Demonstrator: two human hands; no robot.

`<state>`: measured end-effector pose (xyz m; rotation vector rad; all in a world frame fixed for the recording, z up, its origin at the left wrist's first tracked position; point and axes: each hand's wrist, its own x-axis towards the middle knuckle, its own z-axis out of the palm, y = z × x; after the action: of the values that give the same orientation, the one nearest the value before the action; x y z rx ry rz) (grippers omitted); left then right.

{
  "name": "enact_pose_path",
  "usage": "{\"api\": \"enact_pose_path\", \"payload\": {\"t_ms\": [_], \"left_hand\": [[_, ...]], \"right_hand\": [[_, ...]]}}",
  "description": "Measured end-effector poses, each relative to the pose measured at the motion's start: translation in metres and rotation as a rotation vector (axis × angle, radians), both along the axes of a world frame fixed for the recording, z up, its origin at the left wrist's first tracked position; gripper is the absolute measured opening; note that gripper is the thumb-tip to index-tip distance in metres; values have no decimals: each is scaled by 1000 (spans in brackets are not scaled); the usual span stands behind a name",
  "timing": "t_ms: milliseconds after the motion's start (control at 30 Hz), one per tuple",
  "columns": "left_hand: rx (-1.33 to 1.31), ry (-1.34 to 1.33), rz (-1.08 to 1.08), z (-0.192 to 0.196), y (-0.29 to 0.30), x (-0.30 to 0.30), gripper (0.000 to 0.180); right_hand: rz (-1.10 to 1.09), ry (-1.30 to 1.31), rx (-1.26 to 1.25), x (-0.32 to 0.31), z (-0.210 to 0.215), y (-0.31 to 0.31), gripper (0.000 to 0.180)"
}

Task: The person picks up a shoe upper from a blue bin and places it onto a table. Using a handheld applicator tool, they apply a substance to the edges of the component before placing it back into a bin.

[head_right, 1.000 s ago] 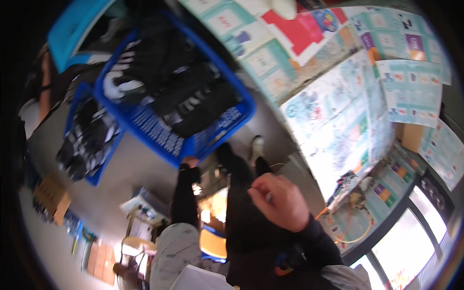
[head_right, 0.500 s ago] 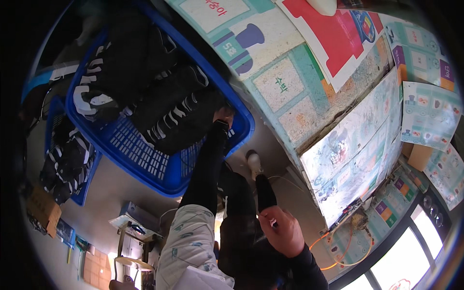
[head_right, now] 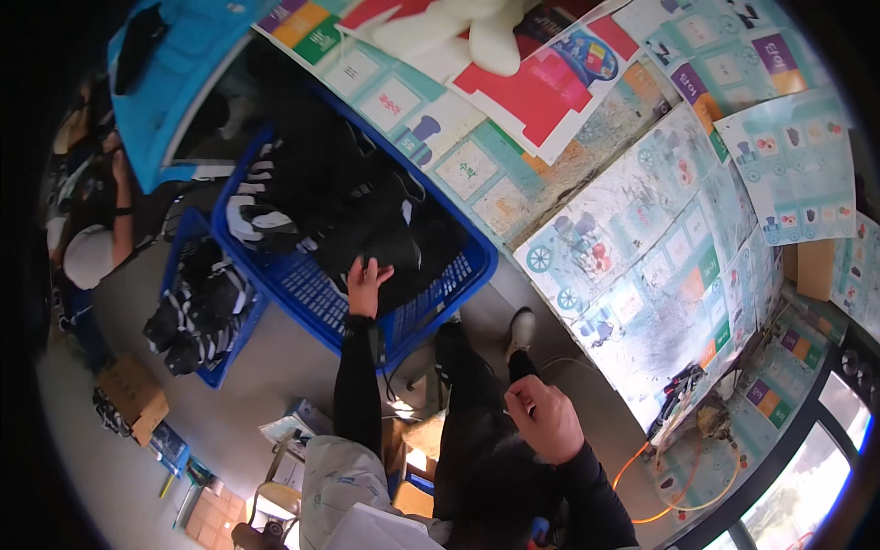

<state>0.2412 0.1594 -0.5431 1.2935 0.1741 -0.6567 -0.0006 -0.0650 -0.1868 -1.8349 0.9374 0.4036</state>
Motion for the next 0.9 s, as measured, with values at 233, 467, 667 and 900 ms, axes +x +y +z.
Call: {"api": "enact_pose_path", "payload": {"t_ms": [233, 467, 667, 900], "left_hand": [[-581, 107, -40, 296, -20, -140, 41], [-567, -187, 60, 448, -54, -232, 48], [-58, -214, -464, 563, -81, -234, 24], [11, -740, -374, 582, -96, -285, 65]], "right_hand": [[-516, -144, 868, -22, 63, -25, 33], [381, -102, 150, -83, 155, -49, 36], [325, -1007, -600, -154, 248, -67, 74], [238, -1050, -747, -176, 232, -55, 61]]}}
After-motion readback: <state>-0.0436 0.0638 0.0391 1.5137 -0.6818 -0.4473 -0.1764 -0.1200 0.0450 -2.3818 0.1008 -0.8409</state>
